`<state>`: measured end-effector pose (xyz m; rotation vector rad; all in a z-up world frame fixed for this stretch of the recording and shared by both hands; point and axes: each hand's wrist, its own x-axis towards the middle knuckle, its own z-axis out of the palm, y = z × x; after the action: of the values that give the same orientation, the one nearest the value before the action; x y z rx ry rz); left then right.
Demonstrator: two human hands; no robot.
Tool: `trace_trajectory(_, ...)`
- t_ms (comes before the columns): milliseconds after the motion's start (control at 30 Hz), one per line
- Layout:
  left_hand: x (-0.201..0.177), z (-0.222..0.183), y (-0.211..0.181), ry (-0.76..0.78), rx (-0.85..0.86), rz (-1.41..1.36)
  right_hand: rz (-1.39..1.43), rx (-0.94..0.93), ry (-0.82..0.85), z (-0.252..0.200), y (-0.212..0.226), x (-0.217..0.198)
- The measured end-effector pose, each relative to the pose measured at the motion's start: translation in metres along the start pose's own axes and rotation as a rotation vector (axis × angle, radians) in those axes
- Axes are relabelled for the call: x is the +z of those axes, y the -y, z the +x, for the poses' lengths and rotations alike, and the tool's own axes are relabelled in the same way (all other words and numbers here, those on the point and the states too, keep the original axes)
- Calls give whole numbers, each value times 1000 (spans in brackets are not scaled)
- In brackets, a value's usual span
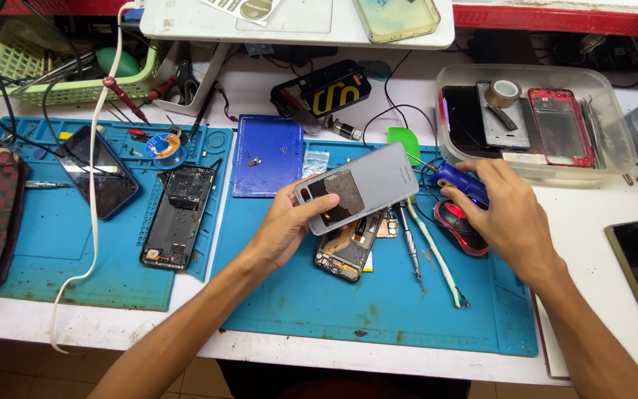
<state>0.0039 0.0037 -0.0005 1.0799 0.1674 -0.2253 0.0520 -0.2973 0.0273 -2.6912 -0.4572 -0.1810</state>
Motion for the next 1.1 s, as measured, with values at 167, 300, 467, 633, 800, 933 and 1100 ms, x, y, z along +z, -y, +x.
trace_trajectory(167, 0, -2, -2, 36, -27, 5, 94, -360, -203, -7, 9, -1)
trace_trajectory(300, -1, -1, -1, 106, -9, 53, 168, -550, -264, -16, 17, 5)
trace_trajectory(467, 1, -2, 1, 97, -64, 79, 69, -633, -139, -24, 25, 17)
trace_trajectory(633, -1, 0, 5, 148, -19, 63, -10, -627, -79, -26, 24, 32)
trace_trajectory(800, -4, 1, 5, 150, -5, 48, -35, -638, -55, -23, 24, 31)
trace_trajectory(933, -6, 8, 19, 58, 80, 15, -39, -524, 42, -24, 26, 28)
trace_trajectory(1100, 32, 2, -8, 110, 232, 158, -113, -538, -167, -16, 12, 29)
